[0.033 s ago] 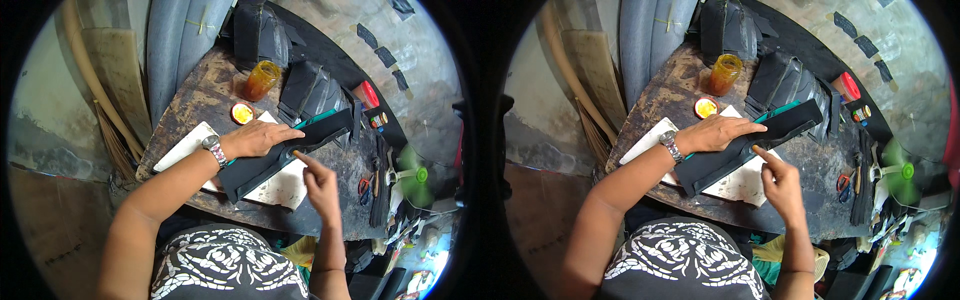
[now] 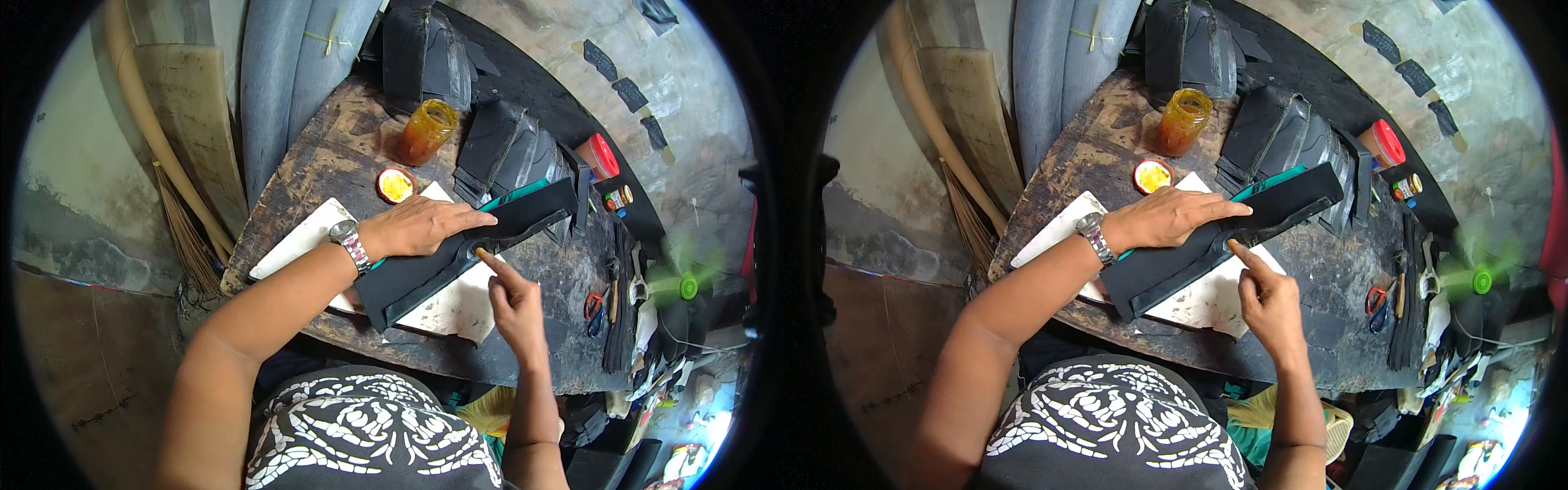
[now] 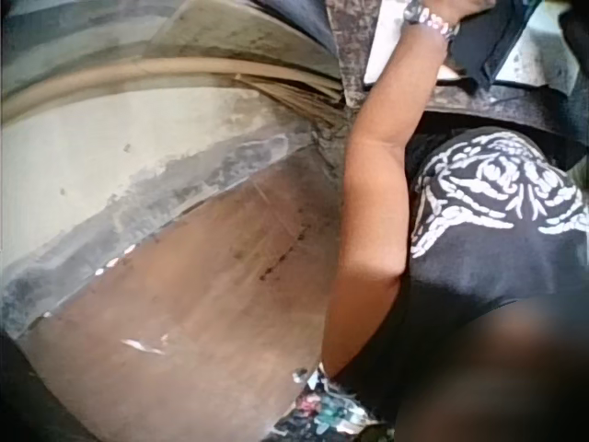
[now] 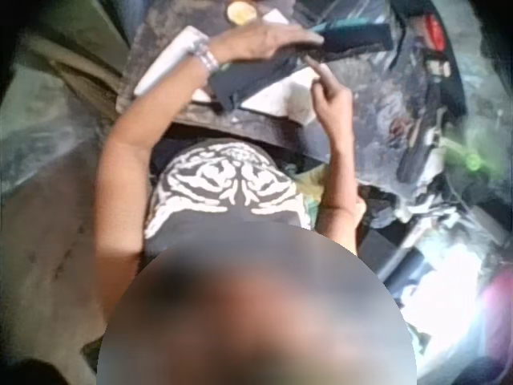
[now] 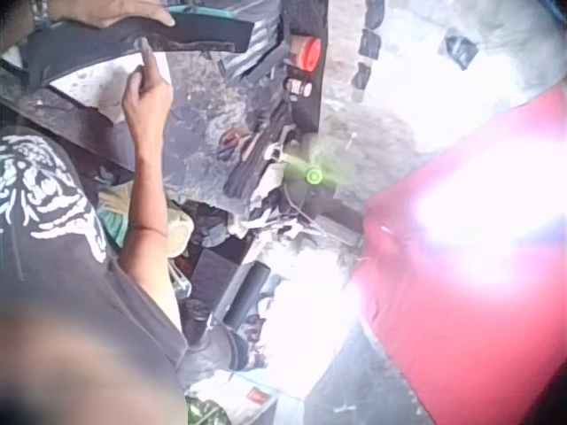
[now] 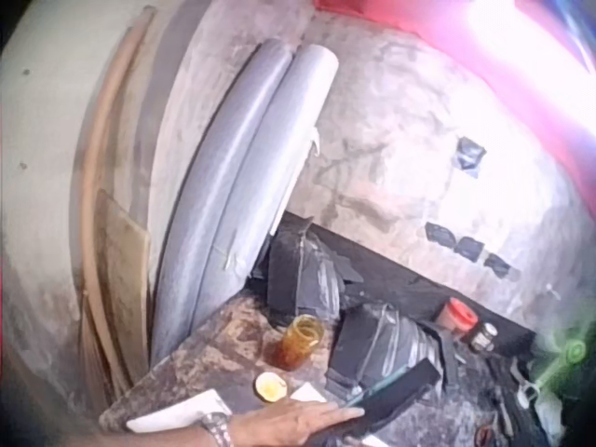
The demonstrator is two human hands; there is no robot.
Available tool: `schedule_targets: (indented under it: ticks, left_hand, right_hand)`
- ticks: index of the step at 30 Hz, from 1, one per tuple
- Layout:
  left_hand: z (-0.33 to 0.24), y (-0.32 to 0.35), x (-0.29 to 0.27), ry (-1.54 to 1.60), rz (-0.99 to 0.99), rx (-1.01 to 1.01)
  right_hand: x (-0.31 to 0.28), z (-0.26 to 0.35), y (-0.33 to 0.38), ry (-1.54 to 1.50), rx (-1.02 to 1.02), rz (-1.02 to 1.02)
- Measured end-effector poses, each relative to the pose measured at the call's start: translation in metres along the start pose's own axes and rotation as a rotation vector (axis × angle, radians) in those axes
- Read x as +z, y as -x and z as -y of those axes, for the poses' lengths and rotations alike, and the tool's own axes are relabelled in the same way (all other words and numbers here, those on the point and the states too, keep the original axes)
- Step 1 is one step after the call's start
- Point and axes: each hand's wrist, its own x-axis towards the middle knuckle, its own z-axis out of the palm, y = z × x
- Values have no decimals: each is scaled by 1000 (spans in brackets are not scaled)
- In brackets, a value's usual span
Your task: The person repeatedly applies a yellow adhesive from a small jar onto the edges of black shoe upper pieces using a small applicator. They handle multiple pieces one at a time, turning them over and spreading the adhesive along seams before placing them back on the table.
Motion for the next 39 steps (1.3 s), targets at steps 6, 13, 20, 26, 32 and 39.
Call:
schedule_targets:
  ticks: [6, 13, 20, 26, 32, 39]
  left_hand:
    - [-3, 1, -4, -53, 64, -3]
    - [-4, 2, -6, -86, 85, 1]
    - [0, 3, -3, -61, 28, 45]
    - [-1, 4, -2, -76, 23, 23]
    - [0, -1, -2, -88, 22, 44]
    - [-4, 1, -3, -137, 30, 27]
  right_hand:
    - [21, -41, -11, 166, -126, -99]
    - [2, -32, -22, 163, -58, 150]
    - [-5, -36, -21, 88, -27, 259]
    - [11, -27, 4, 416, -299, 74]
    - [10, -29, 1, 350, -131, -109]
    - [14, -36, 9, 572, -443, -95]
